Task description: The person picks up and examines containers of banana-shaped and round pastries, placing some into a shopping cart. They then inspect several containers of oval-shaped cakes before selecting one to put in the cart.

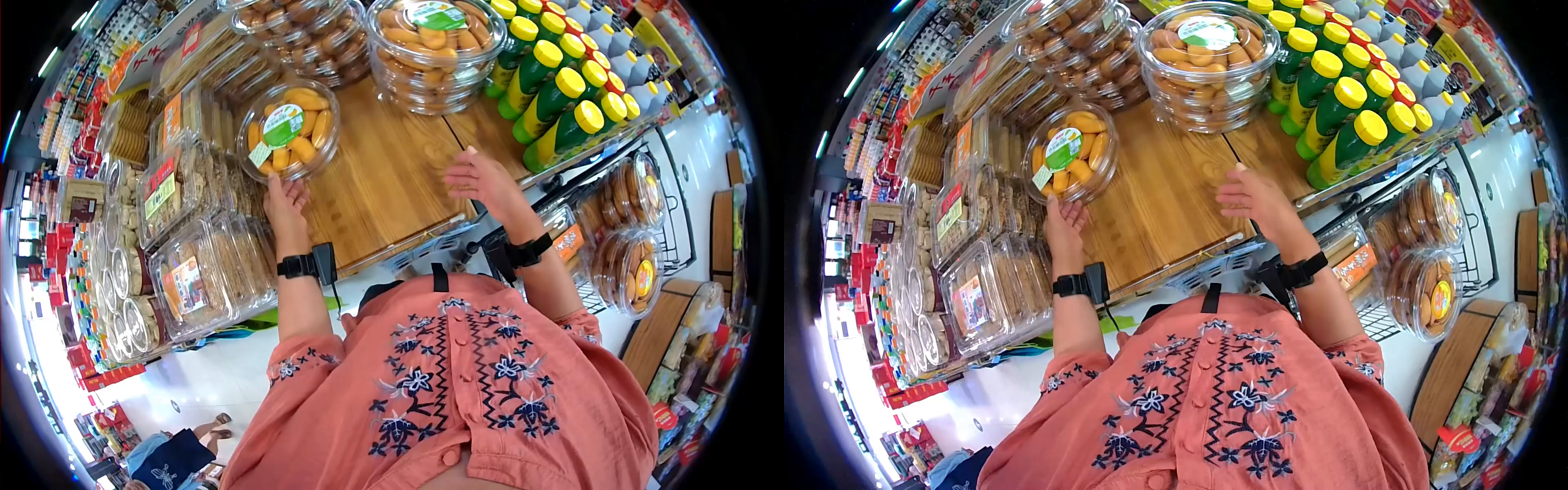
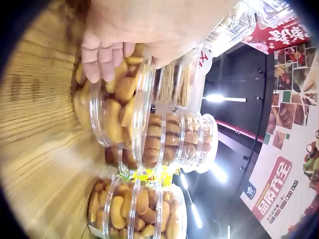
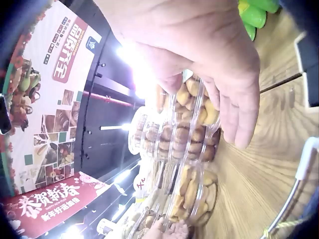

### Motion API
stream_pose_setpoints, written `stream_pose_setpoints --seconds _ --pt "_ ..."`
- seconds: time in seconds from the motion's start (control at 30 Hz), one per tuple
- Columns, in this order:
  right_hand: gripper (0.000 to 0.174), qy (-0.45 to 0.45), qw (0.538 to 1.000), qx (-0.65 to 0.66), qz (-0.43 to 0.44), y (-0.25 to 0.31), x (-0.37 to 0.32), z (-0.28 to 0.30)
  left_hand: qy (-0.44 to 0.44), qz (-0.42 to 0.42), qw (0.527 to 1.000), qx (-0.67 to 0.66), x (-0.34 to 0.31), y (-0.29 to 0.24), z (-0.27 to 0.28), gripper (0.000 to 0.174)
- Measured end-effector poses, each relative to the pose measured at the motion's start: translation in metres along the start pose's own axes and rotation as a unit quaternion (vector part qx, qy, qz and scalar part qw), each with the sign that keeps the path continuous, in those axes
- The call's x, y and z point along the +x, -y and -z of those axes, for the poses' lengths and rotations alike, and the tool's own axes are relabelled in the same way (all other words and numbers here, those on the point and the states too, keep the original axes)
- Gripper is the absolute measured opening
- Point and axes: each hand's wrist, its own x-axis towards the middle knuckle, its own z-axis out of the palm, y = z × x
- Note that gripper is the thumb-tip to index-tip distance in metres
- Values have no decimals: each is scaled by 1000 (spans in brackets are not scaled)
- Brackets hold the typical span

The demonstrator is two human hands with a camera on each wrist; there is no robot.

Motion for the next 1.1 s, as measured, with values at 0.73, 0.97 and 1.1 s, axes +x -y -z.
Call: stream_pose_setpoints --seconds 0.73,0.97,1.1 --pt "69 -11 1000 1 16 -19 -23 -4 75 -12 997 -25 2 -20 2 48" --pt "67 23 998 -23 48 -1 -14 -13 206 -106 972 42 -29 -29 1 35" --pt "63 35 998 -26 53 17 -4 -33 186 -44 981 19 -56 -40 -23 21"
